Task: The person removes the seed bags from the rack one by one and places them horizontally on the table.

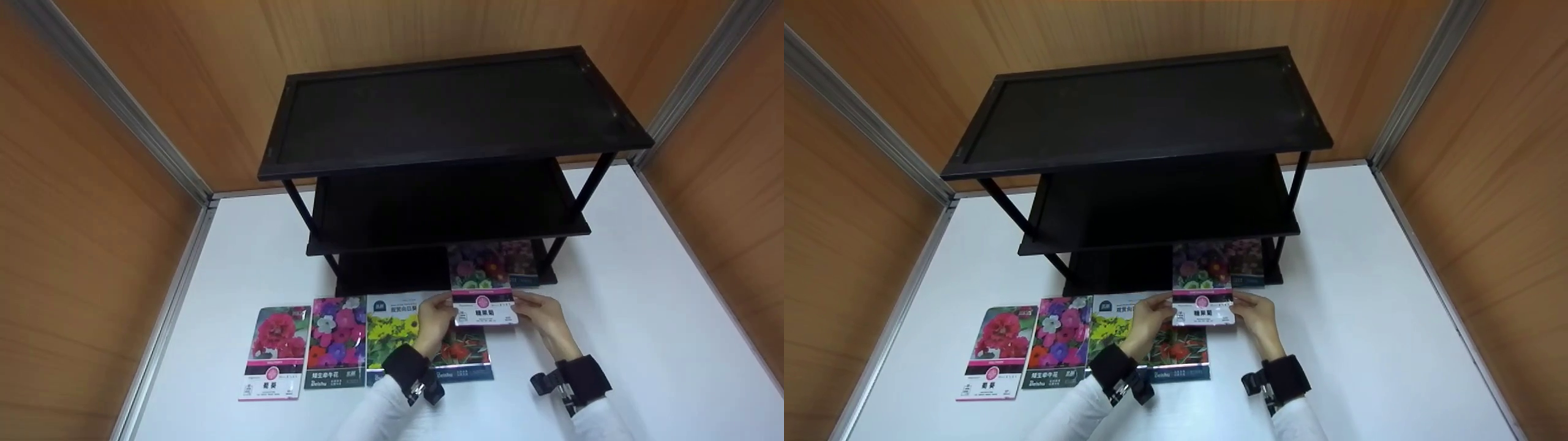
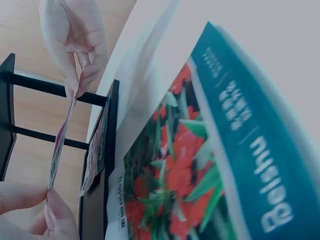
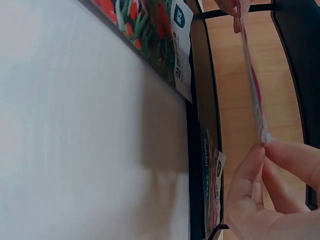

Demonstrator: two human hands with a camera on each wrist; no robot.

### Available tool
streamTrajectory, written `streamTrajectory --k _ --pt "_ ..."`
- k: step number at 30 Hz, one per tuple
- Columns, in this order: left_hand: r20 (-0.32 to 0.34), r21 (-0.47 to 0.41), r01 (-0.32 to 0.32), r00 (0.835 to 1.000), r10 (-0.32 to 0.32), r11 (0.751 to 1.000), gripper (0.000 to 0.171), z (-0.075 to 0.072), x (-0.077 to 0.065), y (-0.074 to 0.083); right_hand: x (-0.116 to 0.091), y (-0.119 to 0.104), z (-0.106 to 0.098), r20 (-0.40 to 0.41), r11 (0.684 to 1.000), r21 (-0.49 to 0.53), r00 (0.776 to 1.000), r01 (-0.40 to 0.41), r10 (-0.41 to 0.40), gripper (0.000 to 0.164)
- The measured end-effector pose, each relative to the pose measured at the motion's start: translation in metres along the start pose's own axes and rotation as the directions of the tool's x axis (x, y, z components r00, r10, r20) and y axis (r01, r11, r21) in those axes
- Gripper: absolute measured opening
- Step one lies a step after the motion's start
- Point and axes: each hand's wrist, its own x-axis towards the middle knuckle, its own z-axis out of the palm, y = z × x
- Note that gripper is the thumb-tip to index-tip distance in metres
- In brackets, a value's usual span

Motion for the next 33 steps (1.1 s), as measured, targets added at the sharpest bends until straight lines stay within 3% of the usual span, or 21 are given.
streamTrajectory --k 5,15,27,33 --pt "0.020 0.008 0.052 0.998 -0.052 0.999 0.033 0.003 -0.003 -0.010 -0.005 0.006 -0.003 0.000 1.000 0.012 1.000 -0.019 0.019 0.044" --pt "0.014 0.053 0.031 0.999 -0.032 0.998 0.033 0.010 -0.013 -0.013 -0.014 0.014 -0.012 -0.008 0.999 0.006 0.999 -0.037 0.037 0.045" --pt "0.025 0.090 0.075 0.997 -0.078 0.993 0.035 0.017 -0.022 -0.015 -0.023 0.017 -0.020 -0.023 0.998 0.016 0.998 -0.064 0.064 0.046" --pt "0.029 0.115 0.019 0.999 -0.022 0.993 0.035 0.022 -0.028 -0.019 -0.029 0.021 -0.026 -0.033 0.997 -0.046 0.997 -0.065 0.063 0.044"
